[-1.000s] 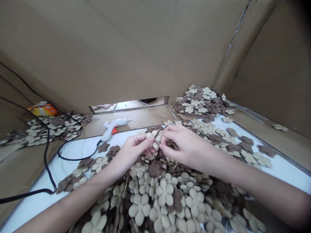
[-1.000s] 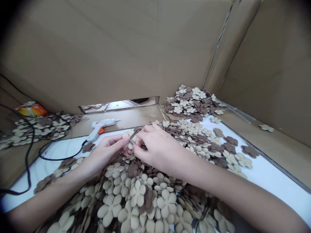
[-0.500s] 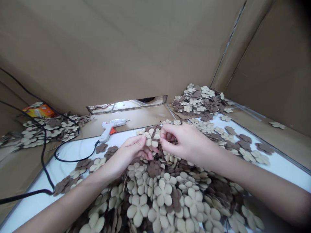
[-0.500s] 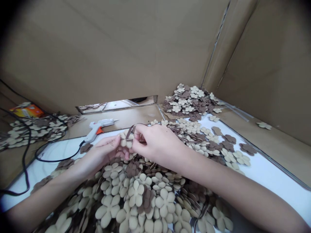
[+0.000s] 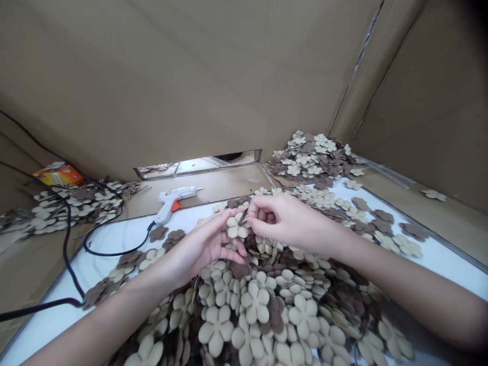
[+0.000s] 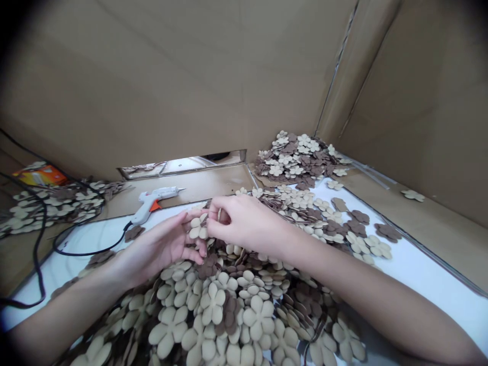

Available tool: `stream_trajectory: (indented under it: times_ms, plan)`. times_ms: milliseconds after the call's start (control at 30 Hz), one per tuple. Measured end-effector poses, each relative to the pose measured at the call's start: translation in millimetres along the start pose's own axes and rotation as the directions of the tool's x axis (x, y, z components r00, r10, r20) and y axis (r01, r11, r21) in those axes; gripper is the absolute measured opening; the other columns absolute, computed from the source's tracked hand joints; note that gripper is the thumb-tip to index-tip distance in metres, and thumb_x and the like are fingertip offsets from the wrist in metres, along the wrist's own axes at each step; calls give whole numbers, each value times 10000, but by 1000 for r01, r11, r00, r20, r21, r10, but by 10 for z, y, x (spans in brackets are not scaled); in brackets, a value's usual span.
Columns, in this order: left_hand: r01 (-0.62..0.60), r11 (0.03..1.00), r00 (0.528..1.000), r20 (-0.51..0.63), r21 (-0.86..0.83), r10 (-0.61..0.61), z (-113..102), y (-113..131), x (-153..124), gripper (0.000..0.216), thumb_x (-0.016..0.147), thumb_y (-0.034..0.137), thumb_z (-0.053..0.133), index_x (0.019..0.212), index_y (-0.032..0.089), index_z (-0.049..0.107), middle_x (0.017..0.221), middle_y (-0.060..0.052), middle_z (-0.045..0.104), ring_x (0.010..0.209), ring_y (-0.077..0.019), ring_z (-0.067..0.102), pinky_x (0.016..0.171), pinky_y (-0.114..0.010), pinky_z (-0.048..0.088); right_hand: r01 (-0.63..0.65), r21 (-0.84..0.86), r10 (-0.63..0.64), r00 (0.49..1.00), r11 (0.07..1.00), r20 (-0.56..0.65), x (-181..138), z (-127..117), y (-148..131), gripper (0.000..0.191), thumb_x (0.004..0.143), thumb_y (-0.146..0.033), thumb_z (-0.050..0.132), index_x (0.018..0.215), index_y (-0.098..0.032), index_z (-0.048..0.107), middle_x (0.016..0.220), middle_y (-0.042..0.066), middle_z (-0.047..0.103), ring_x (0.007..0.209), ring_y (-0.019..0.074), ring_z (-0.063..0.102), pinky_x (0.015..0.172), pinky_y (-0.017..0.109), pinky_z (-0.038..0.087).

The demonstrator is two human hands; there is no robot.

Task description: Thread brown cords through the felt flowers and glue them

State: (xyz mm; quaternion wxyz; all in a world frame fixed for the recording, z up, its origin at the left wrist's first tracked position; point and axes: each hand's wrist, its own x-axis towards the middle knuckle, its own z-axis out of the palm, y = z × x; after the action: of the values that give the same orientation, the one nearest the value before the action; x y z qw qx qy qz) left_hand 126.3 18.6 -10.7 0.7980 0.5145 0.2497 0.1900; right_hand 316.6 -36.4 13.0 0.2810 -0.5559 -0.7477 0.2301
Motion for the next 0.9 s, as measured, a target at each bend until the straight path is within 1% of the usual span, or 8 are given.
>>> stream_trajectory:
  times_ms: [100, 167, 300, 433, 567, 767, 900]
  plan:
    - [9, 999, 999, -32, 48, -7, 15, -18, 7, 328, 888, 336, 528, 1188, 204, 547, 933, -63, 599, 718, -171, 607, 694, -367, 536, -7, -13, 7, 1000, 1000, 4, 20, -37, 33, 95, 785, -251, 523, 768, -190, 594, 603, -36, 578, 525, 92, 487, 508, 205, 322]
    - [8, 997, 998, -65, 73, -3, 15, -34, 16, 346, 872, 338, 560, 1187, 196, 540, 921, -52, 593, 702, -161, 613, 712, -378, 541, -21, -33, 21, 1000, 999, 5, 31, -61, 53, 117, 789, -276, 530, 794, -194, 614, 602, -35, 583, 518, 93, 482, 506, 207, 315]
    - [-1, 994, 996, -84, 111, 10, 11, -52, 27, 382, 829, 358, 622, 1153, 174, 537, 833, -27, 591, 685, -154, 619, 727, -376, 546, -28, -58, 29, 1000, 998, 12, 53, -63, 84, 129, 782, -283, 540, 786, -192, 632, 600, -32, 590, 526, 95, 486, 513, 207, 315]
    - [8, 988, 996, -88, 154, 6, 12, -52, 23, 360, 833, 361, 617, 1128, 176, 523, 803, -7, 586, 691, -144, 620, 748, -365, 543, -27, -51, 27, 1000, 998, 3, 60, -40, 101, 124, 782, -280, 538, 776, -201, 632, 640, -32, 625, 560, 98, 523, 531, 203, 336]
    - [1, 985, 999, -47, 173, 7, -8, -69, 29, 317, 851, 343, 596, 1118, 191, 518, 787, 10, 574, 696, -134, 615, 765, -355, 536, -32, -48, 33, 999, 998, 8, 49, -46, 113, 131, 787, -297, 537, 781, -213, 638, 668, -33, 652, 585, 104, 558, 537, 204, 351]
    - [3, 980, 1000, -28, 199, 2, -45, -106, 41, 213, 874, 342, 565, 1027, 199, 523, 753, 29, 560, 683, -116, 607, 758, -307, 516, -35, -86, 36, 999, 996, 5, 54, -49, 125, 146, 782, -311, 552, 793, -218, 664, 685, -22, 668, 600, 114, 570, 550, 215, 357]
    - [5, 974, 1000, -19, 226, -1, -50, -110, 42, 208, 892, 334, 540, 1051, 202, 521, 745, 29, 559, 693, -114, 603, 742, -281, 509, -39, -65, 39, 999, 997, 6, 60, -46, 164, 144, 793, -324, 554, 786, -223, 655, 724, -21, 683, 637, 123, 596, 570, 218, 373]
